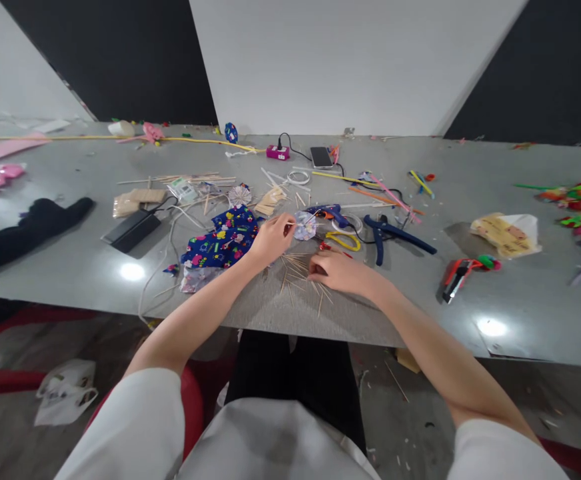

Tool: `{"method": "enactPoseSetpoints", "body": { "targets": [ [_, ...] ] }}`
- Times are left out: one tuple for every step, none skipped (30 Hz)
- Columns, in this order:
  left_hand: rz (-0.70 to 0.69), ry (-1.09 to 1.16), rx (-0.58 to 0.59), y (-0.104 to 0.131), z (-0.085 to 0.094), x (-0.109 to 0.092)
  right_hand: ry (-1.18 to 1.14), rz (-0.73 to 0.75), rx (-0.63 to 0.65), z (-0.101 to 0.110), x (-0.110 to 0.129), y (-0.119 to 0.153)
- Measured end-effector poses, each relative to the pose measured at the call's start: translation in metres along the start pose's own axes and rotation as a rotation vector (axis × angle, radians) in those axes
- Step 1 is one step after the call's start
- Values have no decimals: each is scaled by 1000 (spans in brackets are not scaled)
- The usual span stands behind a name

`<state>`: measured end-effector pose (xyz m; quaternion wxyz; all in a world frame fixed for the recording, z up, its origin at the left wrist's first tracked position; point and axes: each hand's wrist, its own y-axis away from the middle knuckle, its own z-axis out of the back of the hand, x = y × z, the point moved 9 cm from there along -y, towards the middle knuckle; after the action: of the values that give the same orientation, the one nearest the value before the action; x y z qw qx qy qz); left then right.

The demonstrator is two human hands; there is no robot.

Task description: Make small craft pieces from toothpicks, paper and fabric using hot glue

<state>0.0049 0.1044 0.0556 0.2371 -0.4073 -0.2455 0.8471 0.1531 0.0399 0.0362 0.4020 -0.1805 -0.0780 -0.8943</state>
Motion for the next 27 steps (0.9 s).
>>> {"method": "enactPoseSetpoints", "body": {
  "targets": [
    [-4,-19,2,0,0,0,0,4,19,-1,2,0],
    [-9,-38,5,0,-1,-1,8,2,42,-2,2,-1],
    [-15,-57,7,1,-1,-2,20,-4,65,-3,3,-1],
    [-21,-75,9,1,-1,-2,35,-11,83,-5,3,-1],
    [-26,-92,10,1,-1,-3,49,-21,92,-6,3,-1],
    [-31,-106,10,1,-1,-3,63,-35,90,-6,4,-2],
    [-33,-117,10,1,-2,-3,78,-47,81,-6,4,-2],
    [-33,-124,9,1,-2,-3,97,-58,67,-5,5,-2],
    [-30,-128,7,2,-2,-2,121,-67,48,-4,6,-2],
    [-25,-127,5,2,-3,-1,149,-71,28,-3,7,-2],
    [-18,-122,2,2,-3,0,176,-71,11,-2,9,-1],
    [-9,-114,0,1,-3,1,197,-68,2,-1,11,0],
    [1,-103,-1,1,-3,2,213,-66,0,-1,12,0],
    [12,-93,0,1,-3,3,222,-68,4,-1,12,1],
    [22,-83,1,1,-3,4,225,-71,10,-2,12,2],
    [31,-74,1,1,-2,5,224,-76,19,-4,12,2],
    [38,-66,-1,0,-2,5,223,-81,25,-5,11,2],
    [41,-58,-4,0,-1,5,221,-81,32,-7,11,2],
    [41,-50,-9,0,0,5,220,-77,38,-9,11,2],
    [39,-41,-14,0,0,5,222,-71,45,-11,11,1],
    [36,-31,-21,0,1,4,226,-65,51,-13,11,1],
    [32,-20,-27,0,2,4,232,-59,54,-15,12,0],
    [29,-10,-37,0,3,3,236,-53,54,-16,12,0],
    [27,1,-49,-1,5,3,241,-47,52,-18,12,0],
    [26,13,-65,-1,7,2,246,-42,52,-19,11,0],
    [25,28,-82,-1,9,1,253,-39,53,-20,10,-1],
    [24,47,-98,-2,11,1,260,-39,50,-20,8,-1]
  ]
}}
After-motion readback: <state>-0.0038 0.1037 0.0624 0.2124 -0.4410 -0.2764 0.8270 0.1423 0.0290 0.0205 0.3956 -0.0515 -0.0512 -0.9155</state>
